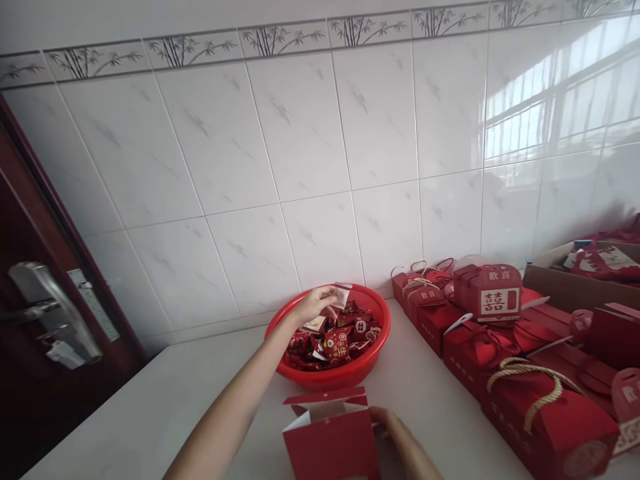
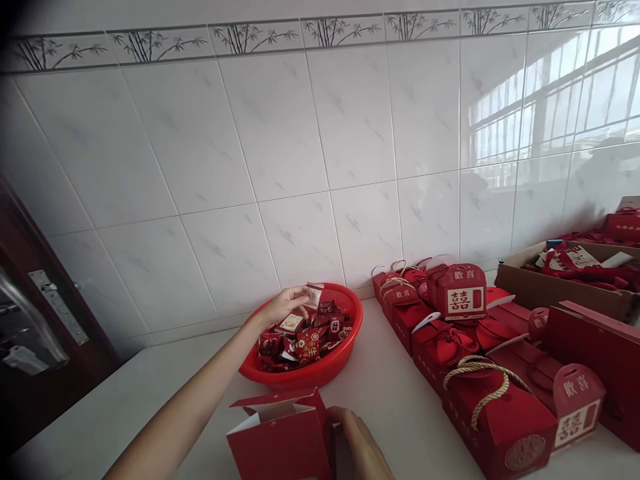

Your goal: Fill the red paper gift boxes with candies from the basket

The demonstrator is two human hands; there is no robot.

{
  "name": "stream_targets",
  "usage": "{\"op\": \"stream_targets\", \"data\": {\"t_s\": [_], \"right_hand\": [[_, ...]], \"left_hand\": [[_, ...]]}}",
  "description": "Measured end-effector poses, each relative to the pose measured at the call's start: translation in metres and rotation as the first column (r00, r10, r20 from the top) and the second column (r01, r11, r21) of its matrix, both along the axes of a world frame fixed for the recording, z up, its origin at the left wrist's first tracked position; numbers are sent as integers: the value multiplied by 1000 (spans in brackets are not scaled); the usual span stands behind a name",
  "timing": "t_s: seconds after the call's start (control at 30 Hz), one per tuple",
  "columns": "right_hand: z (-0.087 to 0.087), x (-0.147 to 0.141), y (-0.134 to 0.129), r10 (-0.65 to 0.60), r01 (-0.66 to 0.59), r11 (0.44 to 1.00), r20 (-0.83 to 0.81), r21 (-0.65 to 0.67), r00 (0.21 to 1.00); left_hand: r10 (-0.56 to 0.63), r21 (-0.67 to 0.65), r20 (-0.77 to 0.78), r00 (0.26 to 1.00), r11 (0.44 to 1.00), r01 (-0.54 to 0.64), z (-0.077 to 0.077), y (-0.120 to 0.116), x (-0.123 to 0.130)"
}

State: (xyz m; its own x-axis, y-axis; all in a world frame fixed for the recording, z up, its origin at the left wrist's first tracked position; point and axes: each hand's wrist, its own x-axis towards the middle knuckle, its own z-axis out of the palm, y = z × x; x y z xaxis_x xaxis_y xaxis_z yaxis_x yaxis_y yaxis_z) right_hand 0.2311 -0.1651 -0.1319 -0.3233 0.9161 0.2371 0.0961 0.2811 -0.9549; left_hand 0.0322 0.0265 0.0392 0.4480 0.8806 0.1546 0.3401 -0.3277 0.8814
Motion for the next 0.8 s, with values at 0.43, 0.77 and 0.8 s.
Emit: {"op": "stream_targets", "data": {"t_s": [0.43, 0.77, 0.8], "right_hand": [[53, 35, 14, -188, 189, 982, -222, -18, 957], [49, 32, 9, -116, 111, 992, -89, -55, 989], [45, 31, 10, -96, 93, 994, -52, -49, 994]], "left_hand": [[-116, 351, -92, 989, 926, 141, 13, -108, 38], [284, 478, -265, 922, 869, -130, 17, -57, 4], [400, 473, -309, 863, 852, -226, 14, -47, -8]]}}
